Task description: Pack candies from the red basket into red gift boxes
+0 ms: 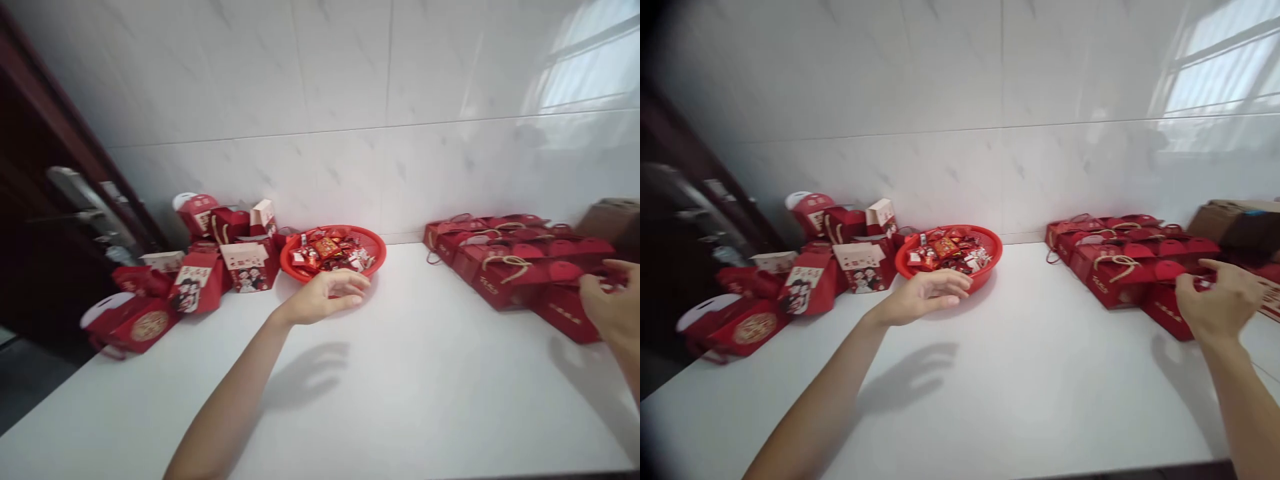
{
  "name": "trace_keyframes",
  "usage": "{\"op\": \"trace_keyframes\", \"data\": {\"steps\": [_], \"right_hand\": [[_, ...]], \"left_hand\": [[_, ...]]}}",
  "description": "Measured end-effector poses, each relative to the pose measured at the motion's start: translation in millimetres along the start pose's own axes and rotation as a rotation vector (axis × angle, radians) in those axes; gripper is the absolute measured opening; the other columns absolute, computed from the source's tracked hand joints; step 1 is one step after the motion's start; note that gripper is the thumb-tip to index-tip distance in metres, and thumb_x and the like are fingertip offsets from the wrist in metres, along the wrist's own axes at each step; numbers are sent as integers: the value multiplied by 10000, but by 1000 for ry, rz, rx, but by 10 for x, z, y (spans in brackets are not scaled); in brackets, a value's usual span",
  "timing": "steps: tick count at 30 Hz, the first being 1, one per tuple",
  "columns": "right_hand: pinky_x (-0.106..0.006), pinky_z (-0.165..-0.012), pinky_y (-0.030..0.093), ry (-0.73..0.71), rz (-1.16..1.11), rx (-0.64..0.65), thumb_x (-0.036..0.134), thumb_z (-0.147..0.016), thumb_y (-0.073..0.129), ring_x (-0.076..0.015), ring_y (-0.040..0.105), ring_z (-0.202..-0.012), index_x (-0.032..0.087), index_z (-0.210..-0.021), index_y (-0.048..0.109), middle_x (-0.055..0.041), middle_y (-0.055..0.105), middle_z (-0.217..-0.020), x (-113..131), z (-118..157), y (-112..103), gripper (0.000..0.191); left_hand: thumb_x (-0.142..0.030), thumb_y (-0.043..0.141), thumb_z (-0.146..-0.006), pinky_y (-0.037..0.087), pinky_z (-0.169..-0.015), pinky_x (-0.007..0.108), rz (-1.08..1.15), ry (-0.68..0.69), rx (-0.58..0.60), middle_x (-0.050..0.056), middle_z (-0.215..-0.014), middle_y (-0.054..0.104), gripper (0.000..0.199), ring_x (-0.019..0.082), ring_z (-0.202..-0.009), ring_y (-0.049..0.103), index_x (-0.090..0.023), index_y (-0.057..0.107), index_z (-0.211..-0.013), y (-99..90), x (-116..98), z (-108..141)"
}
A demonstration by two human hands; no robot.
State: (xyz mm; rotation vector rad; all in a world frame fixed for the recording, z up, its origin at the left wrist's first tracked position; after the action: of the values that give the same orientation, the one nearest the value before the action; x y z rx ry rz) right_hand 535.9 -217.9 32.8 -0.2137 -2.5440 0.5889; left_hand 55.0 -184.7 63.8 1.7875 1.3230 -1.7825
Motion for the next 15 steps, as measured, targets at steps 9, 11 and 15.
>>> {"op": "trace_keyframes", "data": {"steps": [9, 11, 15], "right_hand": [[-308, -658, 561, -589, -791, 724, 291, -897, 499, -211, 703, -797, 228, -940, 655, -75, 742, -901, 1951, 1520, 170, 174], [-323, -738, 576, -715, -882, 853, 248, -931, 470, -206, 701, -851, 232, -998, 652, -78, 733, -938, 2222, 1927, 125, 195], [-331, -767, 566, -819, -963, 1042, 189, -962, 425, -204, 668, -895, 223, -1019, 640, -98, 702, -988, 2375, 2469, 22, 225]], "left_hand": [[-427, 766, -748, 518, -959, 375, -119, -19, -256, 120, -1213, 685, 395, 248, -1062, 679, -173, 707, -1045, -603, 127, 188], [-445, 776, -709, 502, -987, 400, -208, -72, -436, 117, -1134, 722, 431, 266, -1067, 678, -164, 708, -1029, -1063, 125, 357], [-399, 760, -649, 505, -964, 383, -494, -324, -863, 95, -1033, 758, 405, 272, -1022, 684, -144, 705, -959, -2220, 49, 961]]}}
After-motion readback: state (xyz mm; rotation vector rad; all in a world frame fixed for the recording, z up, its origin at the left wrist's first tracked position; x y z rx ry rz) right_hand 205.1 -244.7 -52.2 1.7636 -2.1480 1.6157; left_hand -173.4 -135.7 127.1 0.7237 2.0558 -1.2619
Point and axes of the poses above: each hand's wrist, its own z-axis away from the middle knuckle, its own y-axis out of the palm, x = y × z, the point moved 6 cm from there along -z, towards the middle knuckle
